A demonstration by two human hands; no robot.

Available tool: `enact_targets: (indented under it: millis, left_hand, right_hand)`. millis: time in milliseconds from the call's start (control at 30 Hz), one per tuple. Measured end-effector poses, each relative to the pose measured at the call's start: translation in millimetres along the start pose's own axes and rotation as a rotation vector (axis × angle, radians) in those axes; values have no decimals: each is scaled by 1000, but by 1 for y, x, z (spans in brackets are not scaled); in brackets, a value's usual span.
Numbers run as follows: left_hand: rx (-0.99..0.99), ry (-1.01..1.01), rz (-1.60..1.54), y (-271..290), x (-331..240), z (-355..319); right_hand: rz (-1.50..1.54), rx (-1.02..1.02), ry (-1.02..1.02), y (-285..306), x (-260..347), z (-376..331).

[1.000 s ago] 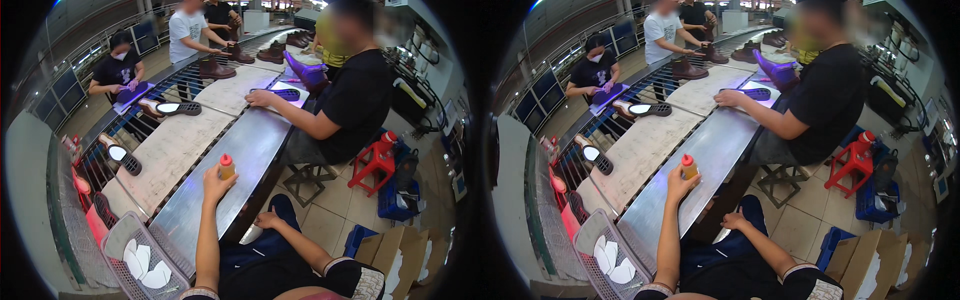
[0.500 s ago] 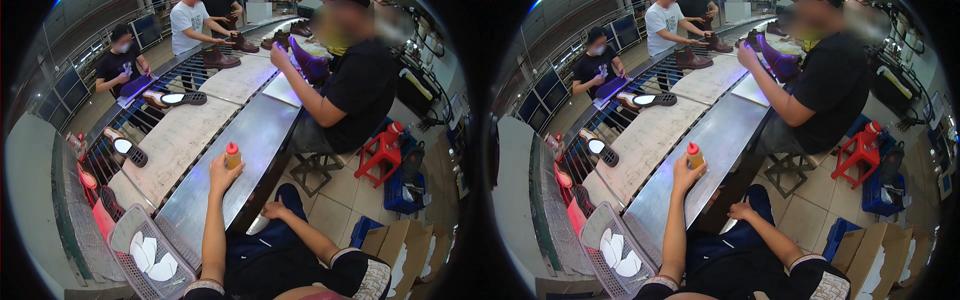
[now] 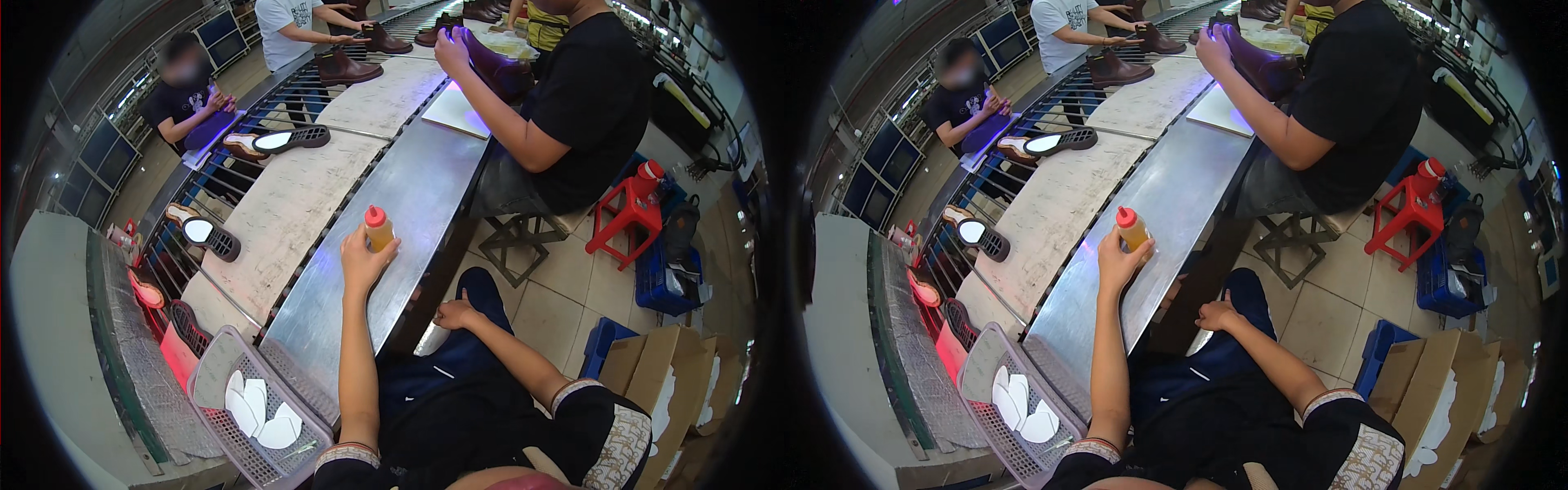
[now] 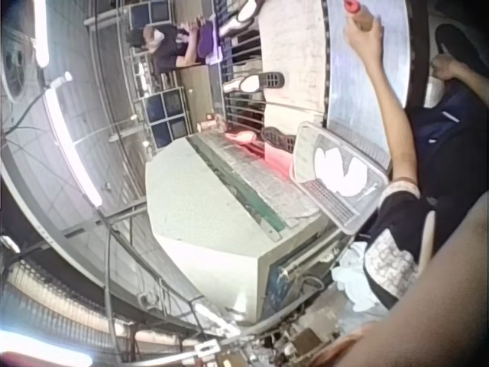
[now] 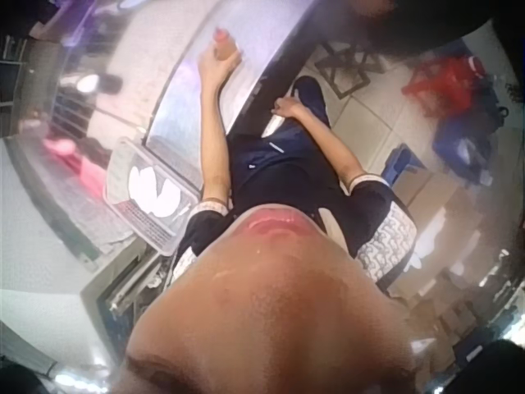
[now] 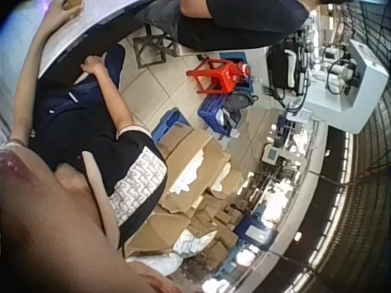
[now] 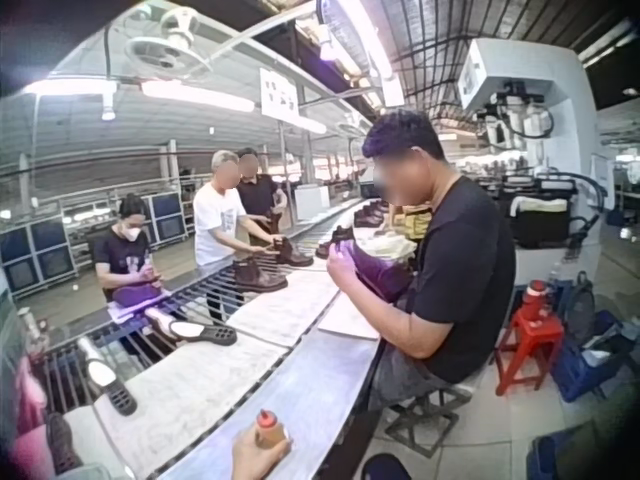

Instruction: The recorder applies liquid adhesive from a squeeze bottle onto shoe insoles and places them on a conveyor belt in a shoe manufacturing facility.

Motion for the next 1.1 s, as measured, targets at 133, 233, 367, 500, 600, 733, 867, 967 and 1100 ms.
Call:
enact_targets:
  millis: [133, 233, 367, 500, 600, 733, 867, 967, 1100]
  left_hand:
    - [-8, -17, -5, 0, 0, -1]
    - [-5, -8, 17, 1, 1, -1]
    - [-6, -18, 5, 3, 2, -2]
    - [-5, -22, 37, 5, 3, -3]
    - [-12, -34, 42, 5, 3, -4]
    - [-28, -60, 50, 5, 2, -4]
    - [-21, -51, 67, 6, 2, -5]
    - [-32, -65, 54, 7, 4, -6]
    - [-22, -58, 46, 8, 6, -7]
  right_hand:
    - [17, -11, 12, -2, 0, 2]
    - [31, -16, 14, -4, 0, 3]
    - [21, 14, 9, -5, 0, 5]
    - [-21, 23, 5, -5, 1, 6]
    - [-32, 29, 10, -5, 3, 6]
    - [7, 33, 15, -3, 5, 4]
    - [-3, 34, 14, 0, 7, 2]
    - [-5, 38, 11, 0, 9, 1]
    - [3, 16, 9, -2, 11, 1]
Point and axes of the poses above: each hand's wrist, its own z-axis towards the middle knuckle, its own y-axis out of the back of the hand, x = y × z, the point moved 1 cm from there along z, towards the middle knuckle, and after that the axes turned 4 degrees about y, right-handed, at the moved point
